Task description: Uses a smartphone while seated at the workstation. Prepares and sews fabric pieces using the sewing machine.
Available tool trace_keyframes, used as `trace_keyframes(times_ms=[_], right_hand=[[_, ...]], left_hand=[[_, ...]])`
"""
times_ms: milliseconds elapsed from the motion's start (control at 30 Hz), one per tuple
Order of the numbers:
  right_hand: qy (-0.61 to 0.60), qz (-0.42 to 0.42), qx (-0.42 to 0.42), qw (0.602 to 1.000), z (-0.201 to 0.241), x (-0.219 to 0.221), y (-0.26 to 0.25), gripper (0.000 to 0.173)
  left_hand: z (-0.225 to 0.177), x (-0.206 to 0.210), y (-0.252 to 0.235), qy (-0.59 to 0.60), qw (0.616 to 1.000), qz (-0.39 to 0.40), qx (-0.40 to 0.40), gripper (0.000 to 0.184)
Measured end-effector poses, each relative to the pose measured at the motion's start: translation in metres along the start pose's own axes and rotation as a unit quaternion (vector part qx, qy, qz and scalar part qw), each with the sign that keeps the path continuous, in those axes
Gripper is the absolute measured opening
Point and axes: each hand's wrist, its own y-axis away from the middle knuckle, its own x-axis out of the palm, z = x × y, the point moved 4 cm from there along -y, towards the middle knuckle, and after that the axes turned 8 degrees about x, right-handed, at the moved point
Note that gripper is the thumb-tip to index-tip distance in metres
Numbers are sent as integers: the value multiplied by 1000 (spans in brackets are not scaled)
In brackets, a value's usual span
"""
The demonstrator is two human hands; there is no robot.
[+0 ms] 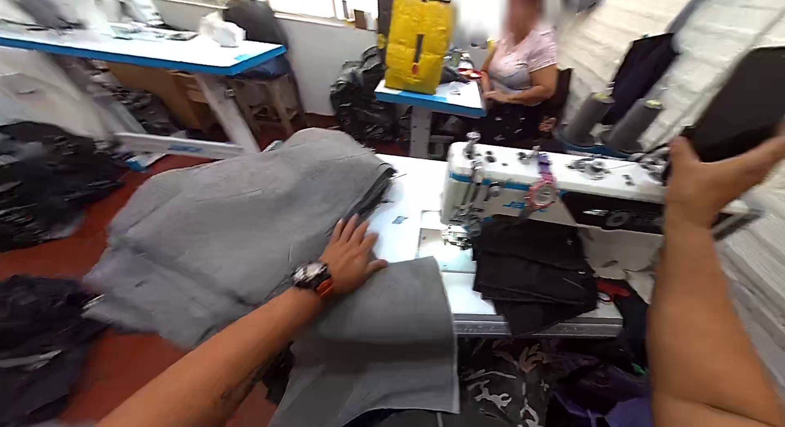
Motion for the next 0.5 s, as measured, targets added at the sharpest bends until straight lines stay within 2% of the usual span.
trace_keyframes(times_ms=[67, 133, 267, 400, 500], right_hand=[[17, -25, 0, 1000, 9, -6, 2, 102], [18, -36, 12, 999, 8, -4, 0, 101], [10, -55, 12, 998, 5, 1, -1, 99], [2, -65, -2, 998, 5, 3, 1, 96], [0, -75, -14, 997, 3, 4, 0, 96]], left_hand=[[-9, 26, -7, 30, 999, -22, -6, 73], [-38, 33, -8, 74, 997, -28, 25, 76], [-94, 33, -4, 137, 983, -38, 116, 66], [-90, 32, -12, 196, 970, -65, 124, 55], [-89, 34, -14, 198, 970, -75, 124, 51]])
